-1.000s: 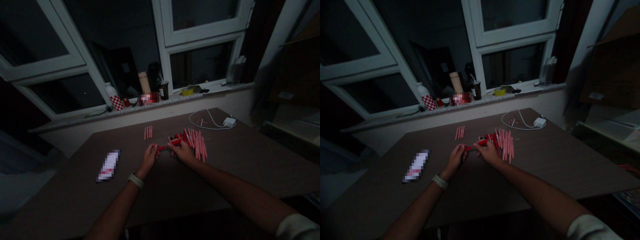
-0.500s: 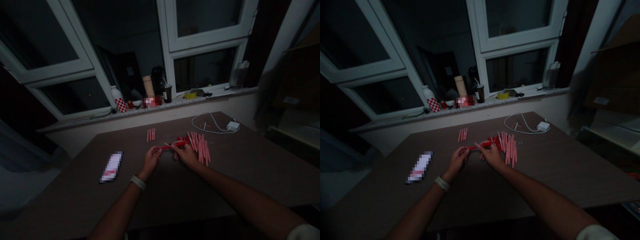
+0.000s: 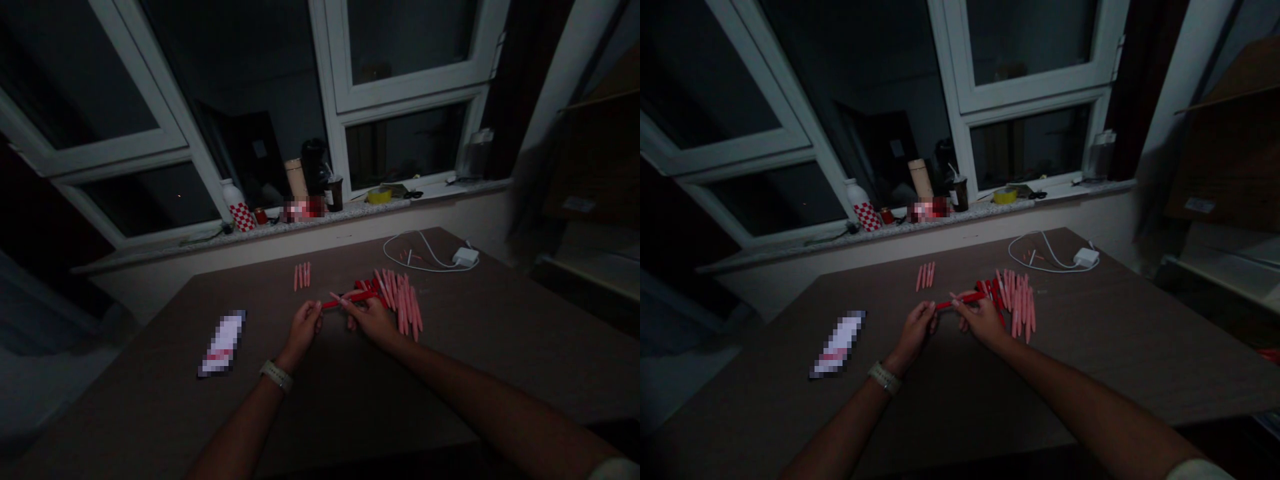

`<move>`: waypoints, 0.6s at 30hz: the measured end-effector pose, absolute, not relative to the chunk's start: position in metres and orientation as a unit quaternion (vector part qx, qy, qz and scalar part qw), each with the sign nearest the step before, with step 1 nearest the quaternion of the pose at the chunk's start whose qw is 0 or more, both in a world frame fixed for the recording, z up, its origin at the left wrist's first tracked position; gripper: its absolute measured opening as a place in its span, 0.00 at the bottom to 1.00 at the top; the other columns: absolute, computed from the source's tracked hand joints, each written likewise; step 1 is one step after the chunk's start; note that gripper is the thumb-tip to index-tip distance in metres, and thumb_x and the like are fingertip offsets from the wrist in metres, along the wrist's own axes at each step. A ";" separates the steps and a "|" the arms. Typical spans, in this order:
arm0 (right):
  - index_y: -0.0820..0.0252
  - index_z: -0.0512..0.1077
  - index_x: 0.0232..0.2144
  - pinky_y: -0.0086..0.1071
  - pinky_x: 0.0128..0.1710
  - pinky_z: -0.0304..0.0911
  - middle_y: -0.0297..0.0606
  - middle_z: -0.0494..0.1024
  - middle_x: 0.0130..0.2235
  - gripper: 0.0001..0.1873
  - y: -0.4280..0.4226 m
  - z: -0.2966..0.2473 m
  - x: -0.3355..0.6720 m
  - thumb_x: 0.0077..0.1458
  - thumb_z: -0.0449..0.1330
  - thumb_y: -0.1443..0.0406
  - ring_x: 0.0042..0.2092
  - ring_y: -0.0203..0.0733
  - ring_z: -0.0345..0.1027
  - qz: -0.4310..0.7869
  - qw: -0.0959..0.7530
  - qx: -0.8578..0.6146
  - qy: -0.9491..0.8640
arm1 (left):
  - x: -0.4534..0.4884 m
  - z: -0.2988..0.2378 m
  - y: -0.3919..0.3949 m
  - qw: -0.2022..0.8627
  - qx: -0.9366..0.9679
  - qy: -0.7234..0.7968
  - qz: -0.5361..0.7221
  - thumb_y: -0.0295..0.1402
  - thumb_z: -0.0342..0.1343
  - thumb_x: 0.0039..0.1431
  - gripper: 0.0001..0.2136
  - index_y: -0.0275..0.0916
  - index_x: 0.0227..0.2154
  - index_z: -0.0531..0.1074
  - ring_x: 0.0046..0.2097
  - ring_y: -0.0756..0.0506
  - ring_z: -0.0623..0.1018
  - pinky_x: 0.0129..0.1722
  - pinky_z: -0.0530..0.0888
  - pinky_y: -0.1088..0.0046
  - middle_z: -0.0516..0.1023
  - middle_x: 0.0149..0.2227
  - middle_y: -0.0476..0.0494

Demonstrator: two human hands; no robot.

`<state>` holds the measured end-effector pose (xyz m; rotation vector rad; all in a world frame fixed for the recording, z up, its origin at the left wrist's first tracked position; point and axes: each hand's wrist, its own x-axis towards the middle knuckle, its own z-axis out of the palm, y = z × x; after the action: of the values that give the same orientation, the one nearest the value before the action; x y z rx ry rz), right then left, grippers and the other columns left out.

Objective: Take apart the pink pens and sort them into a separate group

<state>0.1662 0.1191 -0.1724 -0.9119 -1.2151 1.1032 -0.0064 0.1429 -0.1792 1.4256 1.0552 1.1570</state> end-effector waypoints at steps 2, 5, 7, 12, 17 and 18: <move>0.63 0.71 0.36 0.26 0.16 0.58 0.28 0.69 0.17 0.25 0.117 -0.172 0.167 0.47 0.63 0.48 0.16 0.34 0.63 0.473 0.586 -0.399 -0.523 | -0.006 -0.179 0.142 0.502 0.578 0.427 0.482 0.51 0.58 0.52 0.20 0.37 0.30 0.66 0.21 0.54 0.62 0.21 0.57 0.78 0.64 0.20 0.55; 0.62 0.71 0.36 0.26 0.16 0.58 0.28 0.70 0.17 0.24 0.115 -0.171 0.167 0.47 0.63 0.47 0.17 0.35 0.64 0.466 0.594 -0.413 -0.510 | -0.006 -0.178 0.140 0.513 0.570 0.422 0.484 0.48 0.61 0.51 0.19 0.37 0.35 0.68 0.22 0.54 0.62 0.21 0.57 0.78 0.65 0.22 0.55; 0.62 0.71 0.35 0.26 0.16 0.58 0.29 0.70 0.17 0.24 0.114 -0.172 0.166 0.48 0.63 0.47 0.17 0.35 0.64 0.460 0.601 -0.419 -0.502 | -0.006 -0.178 0.139 0.517 0.567 0.422 0.482 0.47 0.62 0.50 0.19 0.36 0.35 0.69 0.22 0.54 0.63 0.22 0.58 0.78 0.67 0.24 0.54; 0.60 0.69 0.34 0.28 0.16 0.58 0.29 0.69 0.16 0.25 0.116 -0.176 0.164 0.48 0.62 0.45 0.16 0.37 0.64 0.441 0.616 -0.441 -0.482 | -0.006 -0.176 0.137 0.518 0.568 0.426 0.477 0.45 0.63 0.49 0.19 0.36 0.37 0.71 0.23 0.54 0.63 0.22 0.58 0.78 0.70 0.25 0.52; 0.60 0.67 0.35 0.28 0.16 0.59 0.29 0.69 0.16 0.25 0.116 -0.177 0.164 0.50 0.60 0.44 0.17 0.37 0.64 0.436 0.620 -0.440 -0.481 | -0.007 -0.178 0.139 0.514 0.564 0.439 0.473 0.47 0.64 0.46 0.21 0.36 0.36 0.71 0.21 0.54 0.62 0.21 0.56 0.79 0.68 0.22 0.54; 0.60 0.67 0.35 0.28 0.16 0.59 0.28 0.68 0.16 0.25 0.116 -0.176 0.164 0.50 0.60 0.44 0.16 0.37 0.64 0.439 0.619 -0.437 -0.483 | -0.008 -0.179 0.140 0.514 0.564 0.442 0.472 0.47 0.65 0.46 0.21 0.36 0.35 0.71 0.21 0.54 0.62 0.21 0.56 0.79 0.67 0.21 0.54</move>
<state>0.1643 0.1162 -0.1764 -1.0055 -1.1110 1.0092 -0.0076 0.1397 -0.1788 1.3554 1.0616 1.1356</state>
